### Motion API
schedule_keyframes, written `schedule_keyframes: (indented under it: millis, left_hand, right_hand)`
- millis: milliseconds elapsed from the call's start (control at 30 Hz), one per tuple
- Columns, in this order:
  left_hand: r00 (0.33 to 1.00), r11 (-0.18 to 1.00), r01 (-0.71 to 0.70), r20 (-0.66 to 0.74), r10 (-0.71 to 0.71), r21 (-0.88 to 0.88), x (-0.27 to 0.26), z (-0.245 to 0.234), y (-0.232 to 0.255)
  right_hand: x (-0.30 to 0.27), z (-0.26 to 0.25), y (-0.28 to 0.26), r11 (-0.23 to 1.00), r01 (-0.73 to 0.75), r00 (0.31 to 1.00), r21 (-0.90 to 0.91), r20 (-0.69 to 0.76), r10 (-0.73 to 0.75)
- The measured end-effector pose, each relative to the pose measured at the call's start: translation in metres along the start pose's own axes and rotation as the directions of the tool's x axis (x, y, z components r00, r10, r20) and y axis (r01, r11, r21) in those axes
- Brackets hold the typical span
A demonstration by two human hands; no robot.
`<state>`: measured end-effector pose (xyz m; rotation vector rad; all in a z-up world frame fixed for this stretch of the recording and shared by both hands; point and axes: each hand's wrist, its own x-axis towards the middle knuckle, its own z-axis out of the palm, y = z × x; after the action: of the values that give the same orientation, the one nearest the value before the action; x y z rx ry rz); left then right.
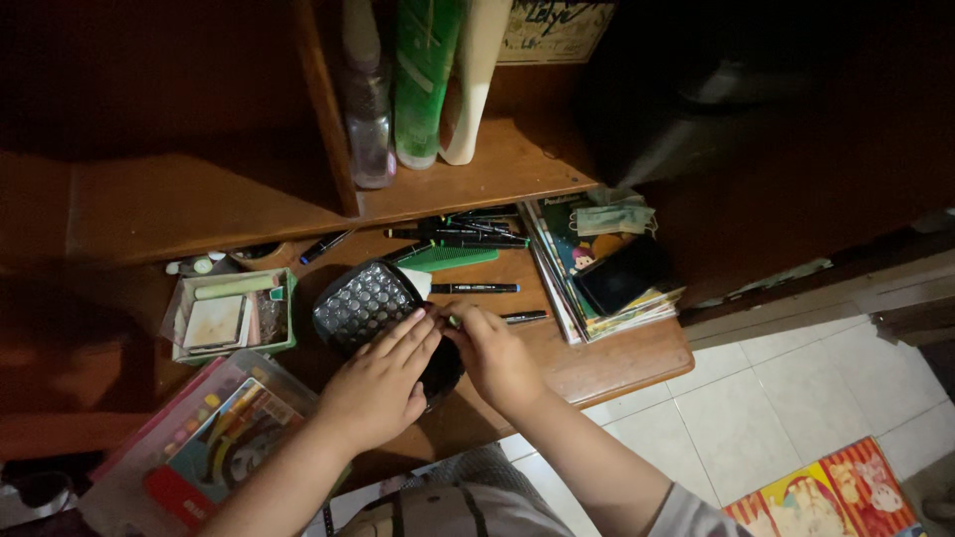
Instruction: The person opens a black marker case and places multiple colored markers into it one by one. They pick up markers from a wooden shelf and insert them into the case slots, continuing until the case is full.
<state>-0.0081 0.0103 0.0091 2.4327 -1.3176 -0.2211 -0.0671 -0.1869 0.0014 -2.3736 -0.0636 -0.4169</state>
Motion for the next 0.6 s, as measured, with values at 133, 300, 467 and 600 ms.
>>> schedule_keyframes:
  millis: [133,300,467,600]
  left_hand:
    - [1.000,1.000,0.024,0.017,-0.024,-0.007,0.001,-0.005,0.003]
    - [0.999,1.000,0.013,0.031,-0.013,-0.005,0.001,-0.011,0.008]
    - [0.993,0.998,0.067,0.099,-0.066,-0.010,0.004,-0.017,0.012]
    - [0.999,0.999,-0.007,-0.043,0.005,-0.039,0.002,-0.017,0.012]
  right_hand:
    - [-0.004,0.003,0.002,0.997,0.056,0.998,0.054,-0.013,-0.055]
    - [-0.013,0.011,0.011,0.993,-0.070,0.995,-0.098,0.062,0.076]
    - [-0.017,0.006,0.065,0.998,0.068,0.997,-0.001,0.032,-0.068]
    - [-0.023,-0.003,0.141,0.970,-0.212,0.977,-0.120,-0.033,0.209]
